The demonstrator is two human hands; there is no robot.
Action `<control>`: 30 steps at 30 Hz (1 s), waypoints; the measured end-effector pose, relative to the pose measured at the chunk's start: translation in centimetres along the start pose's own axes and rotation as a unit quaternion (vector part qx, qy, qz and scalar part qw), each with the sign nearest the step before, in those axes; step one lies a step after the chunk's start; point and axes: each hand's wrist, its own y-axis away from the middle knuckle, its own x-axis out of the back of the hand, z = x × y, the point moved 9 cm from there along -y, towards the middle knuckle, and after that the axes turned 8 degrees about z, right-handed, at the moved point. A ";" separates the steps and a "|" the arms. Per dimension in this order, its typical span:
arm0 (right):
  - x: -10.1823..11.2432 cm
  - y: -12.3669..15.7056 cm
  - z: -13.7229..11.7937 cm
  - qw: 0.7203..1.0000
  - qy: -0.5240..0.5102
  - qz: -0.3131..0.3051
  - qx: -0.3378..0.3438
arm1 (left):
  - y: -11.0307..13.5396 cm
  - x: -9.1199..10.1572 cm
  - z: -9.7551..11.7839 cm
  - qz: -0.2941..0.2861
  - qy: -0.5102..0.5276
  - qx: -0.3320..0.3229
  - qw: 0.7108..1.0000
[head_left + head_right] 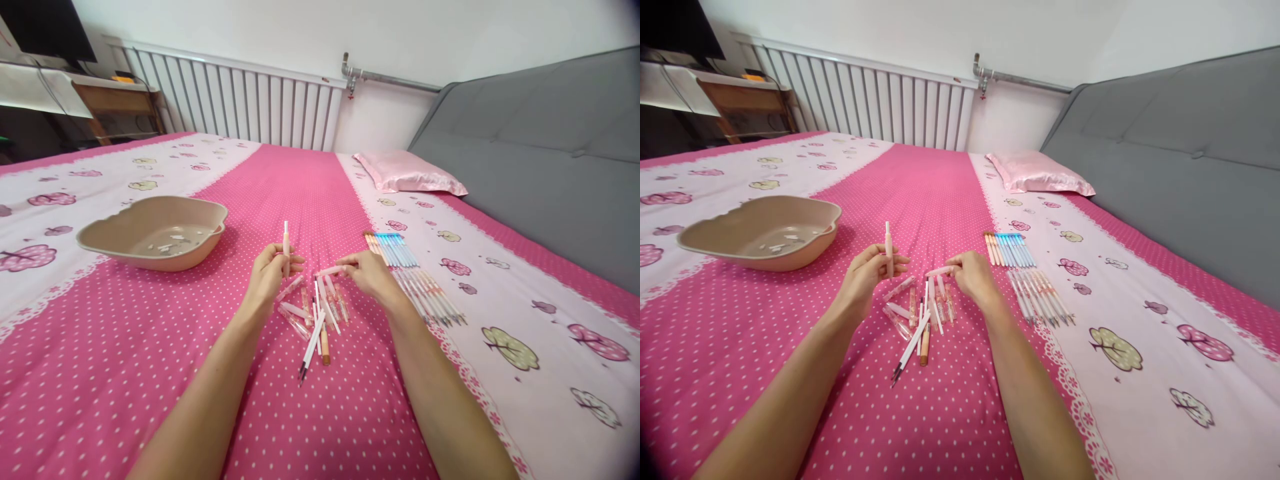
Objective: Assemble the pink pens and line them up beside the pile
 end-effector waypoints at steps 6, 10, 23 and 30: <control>-0.2 -0.1 0.2 1.000 -0.008 0.001 -0.007 | 0.1 0.0 0.0 -0.006 0.004 -0.003 1.000; -0.2 -0.1 0.2 1.000 -0.003 -0.001 -0.011 | 0.0 -0.1 -0.2 -0.010 0.008 -0.004 1.000; -4.6 2.1 -2.1 0.970 -0.075 -0.223 0.056 | 0.3 -0.3 0.2 -0.008 0.010 0.000 1.000; -2.0 1.5 0.3 0.976 0.183 -0.116 -0.024 | 0.3 -0.3 0.1 -0.011 0.010 0.004 1.000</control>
